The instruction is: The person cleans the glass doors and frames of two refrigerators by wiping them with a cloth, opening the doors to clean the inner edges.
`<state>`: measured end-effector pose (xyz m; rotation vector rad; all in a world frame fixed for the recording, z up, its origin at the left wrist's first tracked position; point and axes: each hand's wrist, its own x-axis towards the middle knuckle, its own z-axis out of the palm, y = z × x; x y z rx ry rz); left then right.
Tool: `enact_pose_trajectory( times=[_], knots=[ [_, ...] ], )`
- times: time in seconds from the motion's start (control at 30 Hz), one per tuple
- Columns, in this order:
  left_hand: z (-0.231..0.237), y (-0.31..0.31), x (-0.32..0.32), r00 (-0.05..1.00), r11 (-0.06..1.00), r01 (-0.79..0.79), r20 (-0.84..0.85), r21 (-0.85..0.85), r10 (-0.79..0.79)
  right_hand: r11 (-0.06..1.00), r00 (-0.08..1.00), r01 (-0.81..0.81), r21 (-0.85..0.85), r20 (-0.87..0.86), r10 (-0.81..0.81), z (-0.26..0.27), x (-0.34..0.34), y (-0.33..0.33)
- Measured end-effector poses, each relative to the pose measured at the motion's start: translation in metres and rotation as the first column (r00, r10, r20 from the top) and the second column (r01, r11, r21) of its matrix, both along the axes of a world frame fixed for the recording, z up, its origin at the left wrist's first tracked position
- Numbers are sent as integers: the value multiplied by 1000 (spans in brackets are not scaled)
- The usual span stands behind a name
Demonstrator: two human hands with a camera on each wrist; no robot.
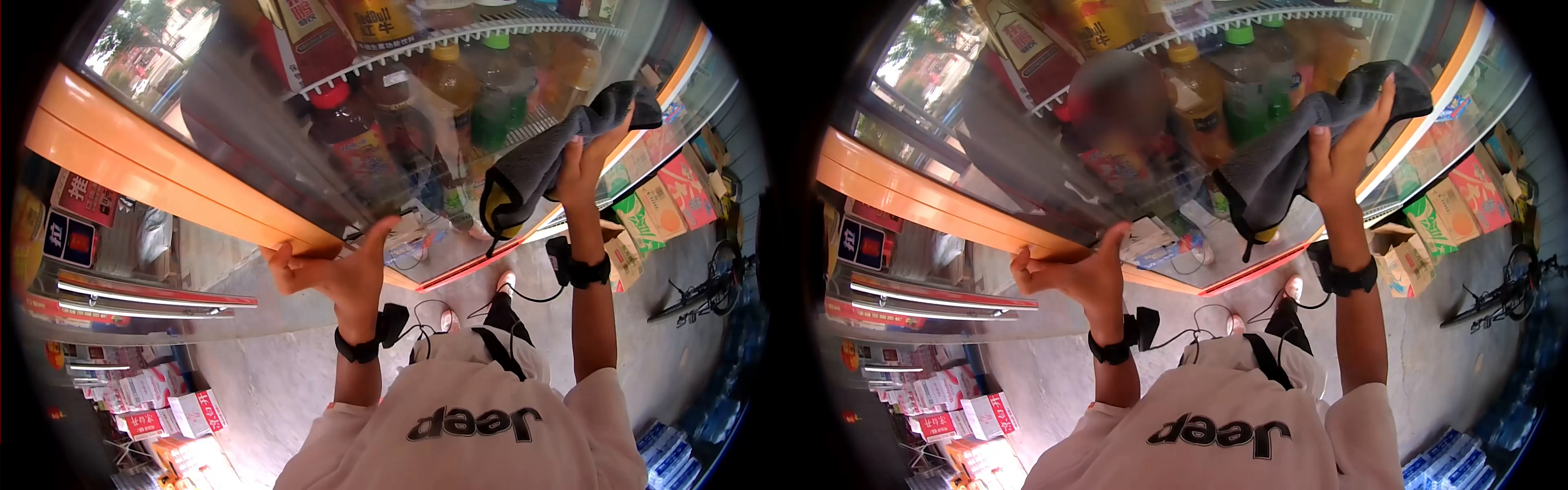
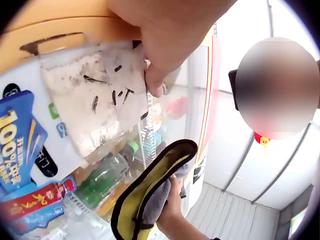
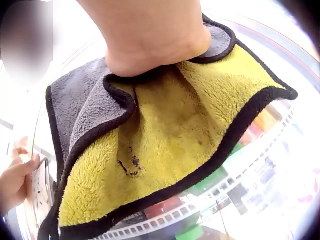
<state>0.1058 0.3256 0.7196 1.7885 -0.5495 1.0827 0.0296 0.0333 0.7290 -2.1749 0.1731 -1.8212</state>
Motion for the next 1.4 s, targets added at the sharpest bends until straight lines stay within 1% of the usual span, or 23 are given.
enact_pose_trajectory(
  times=[0.1, 0.13, 0.17, 0.27, 0.37, 0.47, 0.57, 0.67, 0.77, 0.97, 1.07, 1.17, 1.27, 1.37, 1.4],
  knots=[
    [3, -6, 1, 999, 998, -44, -4, -46, 44, 999, 1000, -2, 49, -7, 3, -9, -3, 9],
    [3, -5, 0, 999, 997, -48, -5, -54, 47, 1000, 1000, 22, 0, -9, -22, -12, -4, 6],
    [3, -4, 0, 999, 997, -54, -8, -61, 53, 1000, 999, 26, -9, -22, -26, -12, -6, 5],
    [6, 0, 1, 998, 998, -63, 8, 10, 63, 998, 998, 35, -44, -50, -38, -10, -8, 2],
    [2, 3, 3, 1000, 1000, -11, -19, -18, 11, 997, 999, 39, -67, -33, -42, -13, -6, -2],
    [-2, 4, 6, 998, 995, 42, -51, -92, -47, 997, 999, 34, -64, -6, -34, -16, -4, -4],
    [4, -5, 3, 975, 945, 168, -92, -282, -201, 998, 999, 39, -54, -5, -40, -18, -2, -6],
    [2, 0, 5, 989, 981, 108, -81, -162, -122, 998, 999, 35, -45, 13, -35, -20, 0, -7],
    [4, -2, 3, 992, 987, 100, -65, -128, -109, 999, 999, 34, -42, 20, -33, -19, 1, -6],
    [3, -2, 4, 999, 999, 37, -11, 9, -37, 1000, 999, 19, -17, 31, -19, -20, 3, -5],
    [6, 0, 1, 998, 991, -62, -12, 117, 64, 999, 999, 40, -31, 29, -39, -17, 2, -2],
    [1, -4, 6, 998, 997, 63, -10, -37, -63, 986, 982, 165, -9, 98, -163, -11, -1, 14],
    [0, 0, 5, 1000, 1000, 8, -18, 2, -8, 967, 966, 250, 46, 52, -252, -21, -8, 27],
    [-2, 1, 6, 1000, 1000, -9, 0, 14, 9, 963, 994, 113, 243, -33, -108, -18, -26, 33],
    [-1, 0, 6, 1000, 1000, -8, 11, 12, 8, 929, 989, -43, 369, -115, 92, -14, -35, 37]
  ],
)
